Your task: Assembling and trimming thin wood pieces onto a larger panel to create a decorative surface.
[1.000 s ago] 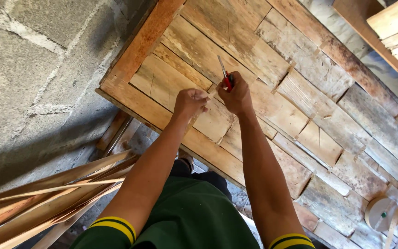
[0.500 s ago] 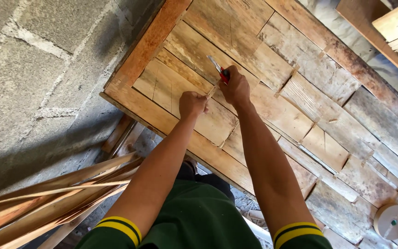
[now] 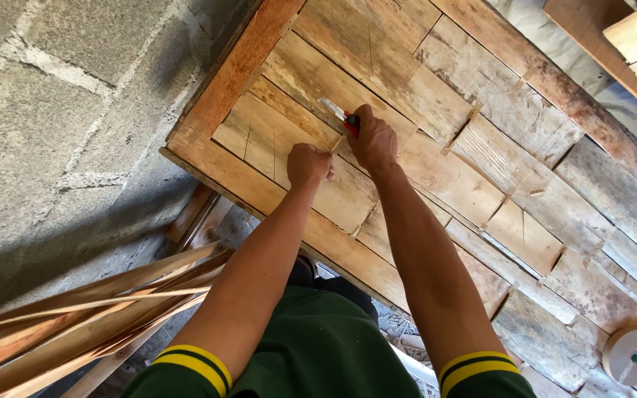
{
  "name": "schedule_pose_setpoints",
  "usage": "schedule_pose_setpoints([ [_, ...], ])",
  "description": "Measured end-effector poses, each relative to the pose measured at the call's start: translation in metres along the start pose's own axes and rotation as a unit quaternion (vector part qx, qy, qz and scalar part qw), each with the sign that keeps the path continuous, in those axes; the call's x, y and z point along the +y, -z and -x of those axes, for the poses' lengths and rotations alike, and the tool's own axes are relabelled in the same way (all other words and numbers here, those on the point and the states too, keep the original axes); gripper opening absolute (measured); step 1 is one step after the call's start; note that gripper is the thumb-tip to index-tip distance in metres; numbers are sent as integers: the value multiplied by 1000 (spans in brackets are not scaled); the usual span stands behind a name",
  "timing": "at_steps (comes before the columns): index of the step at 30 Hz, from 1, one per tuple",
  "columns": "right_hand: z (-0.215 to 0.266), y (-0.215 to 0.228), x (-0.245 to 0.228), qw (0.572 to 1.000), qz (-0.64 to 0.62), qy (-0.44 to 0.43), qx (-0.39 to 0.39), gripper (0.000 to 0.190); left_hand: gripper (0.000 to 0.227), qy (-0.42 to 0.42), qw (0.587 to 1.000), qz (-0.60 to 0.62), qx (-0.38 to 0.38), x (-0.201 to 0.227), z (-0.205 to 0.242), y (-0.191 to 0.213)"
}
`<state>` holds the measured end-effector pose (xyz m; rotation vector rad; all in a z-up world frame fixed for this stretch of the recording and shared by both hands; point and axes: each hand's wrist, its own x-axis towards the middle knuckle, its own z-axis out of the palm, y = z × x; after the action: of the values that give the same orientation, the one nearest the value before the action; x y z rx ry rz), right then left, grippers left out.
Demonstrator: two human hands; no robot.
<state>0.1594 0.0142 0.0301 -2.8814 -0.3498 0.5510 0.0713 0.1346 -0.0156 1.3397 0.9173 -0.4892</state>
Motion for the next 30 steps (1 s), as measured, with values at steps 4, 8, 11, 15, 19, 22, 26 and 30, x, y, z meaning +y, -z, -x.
schedule_pose_setpoints([
  [4,1,-2,-2,999,12,-20,-38,38,28,10,1000,-18,4,7,4,1],
  [8,3,-3,-4,1000,21,-12,-17,33,26,26,999,-46,4,10,3,2],
  [11,4,-4,-5,1000,20,-10,-6,33,25,47,998,-32,-2,11,1,2],
  [15,5,-4,-4,1000,18,-3,7,34,26,55,998,10,-4,11,1,3],
  [19,6,-2,-12,1000,21,-5,15,34,27,71,996,49,-10,11,-1,3],
  [22,3,-5,-12,998,29,-43,-22,31,26,69,996,50,-7,12,-1,3],
  [26,-2,-7,-6,998,30,-12,58,38,25,68,997,33,-3,12,-1,3],
  [30,-7,-1,-7,984,-6,-178,6,35,22,73,996,42,-13,7,-5,2],
])
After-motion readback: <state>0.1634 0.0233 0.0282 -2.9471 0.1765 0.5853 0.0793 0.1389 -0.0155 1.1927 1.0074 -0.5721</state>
